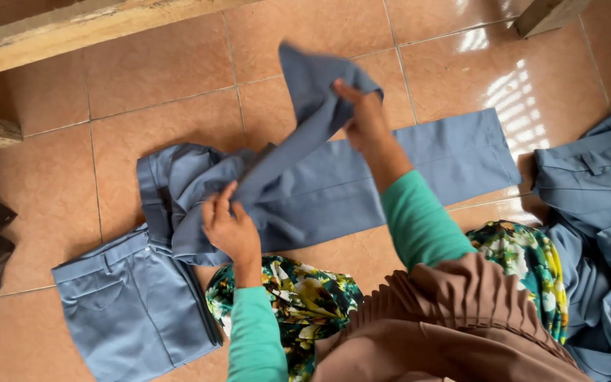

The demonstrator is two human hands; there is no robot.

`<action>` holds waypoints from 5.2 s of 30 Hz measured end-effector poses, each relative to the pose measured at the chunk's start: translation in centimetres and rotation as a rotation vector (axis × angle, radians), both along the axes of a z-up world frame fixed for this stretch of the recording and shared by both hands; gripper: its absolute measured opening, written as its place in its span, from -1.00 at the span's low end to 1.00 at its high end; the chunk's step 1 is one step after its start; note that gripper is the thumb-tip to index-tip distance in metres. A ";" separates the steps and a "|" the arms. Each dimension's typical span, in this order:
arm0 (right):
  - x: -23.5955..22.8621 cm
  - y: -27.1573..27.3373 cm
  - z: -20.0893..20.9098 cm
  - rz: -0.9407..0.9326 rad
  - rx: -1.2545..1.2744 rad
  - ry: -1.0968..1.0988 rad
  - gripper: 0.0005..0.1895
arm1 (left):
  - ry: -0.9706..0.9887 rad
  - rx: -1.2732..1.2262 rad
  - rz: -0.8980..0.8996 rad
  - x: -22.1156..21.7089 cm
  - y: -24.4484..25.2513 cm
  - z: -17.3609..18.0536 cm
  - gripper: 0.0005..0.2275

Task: The person is folding blue trousers and stacking them neatly on the floor.

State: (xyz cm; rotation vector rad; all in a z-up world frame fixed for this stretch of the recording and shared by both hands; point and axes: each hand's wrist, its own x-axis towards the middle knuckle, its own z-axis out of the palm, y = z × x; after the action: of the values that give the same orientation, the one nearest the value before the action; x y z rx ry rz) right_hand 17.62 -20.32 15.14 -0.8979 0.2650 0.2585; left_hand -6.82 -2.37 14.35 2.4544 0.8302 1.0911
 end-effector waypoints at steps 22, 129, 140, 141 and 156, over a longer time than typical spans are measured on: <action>-3.9 -34.0 -13.1 -0.445 -0.320 0.091 -0.45 | 0.590 0.335 -0.639 -3.8 -12.2 -15.6 -0.57; -4.4 -39.4 -25.0 0.194 -2.006 0.053 -0.65 | 0.213 0.390 -0.768 1.0 -21.1 -13.9 -0.89; -4.7 -43.9 -23.7 0.144 -1.481 0.178 -0.43 | 0.600 -0.216 -0.697 -0.4 -21.8 -14.4 -0.84; -5.0 -43.8 -22.8 0.146 -1.462 0.170 -0.28 | 0.574 -0.442 -0.542 0.6 -22.0 -13.7 -0.85; -7.0 -40.9 -14.6 -0.045 -0.747 0.228 -0.50 | 0.835 -0.553 -0.485 3.7 -23.1 -16.8 -0.70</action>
State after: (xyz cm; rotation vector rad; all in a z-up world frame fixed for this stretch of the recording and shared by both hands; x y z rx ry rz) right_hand 10.61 -61.26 0.56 -1.6007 0.6146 0.2206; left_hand -3.14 -25.51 -2.42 2.3625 0.5594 -0.3403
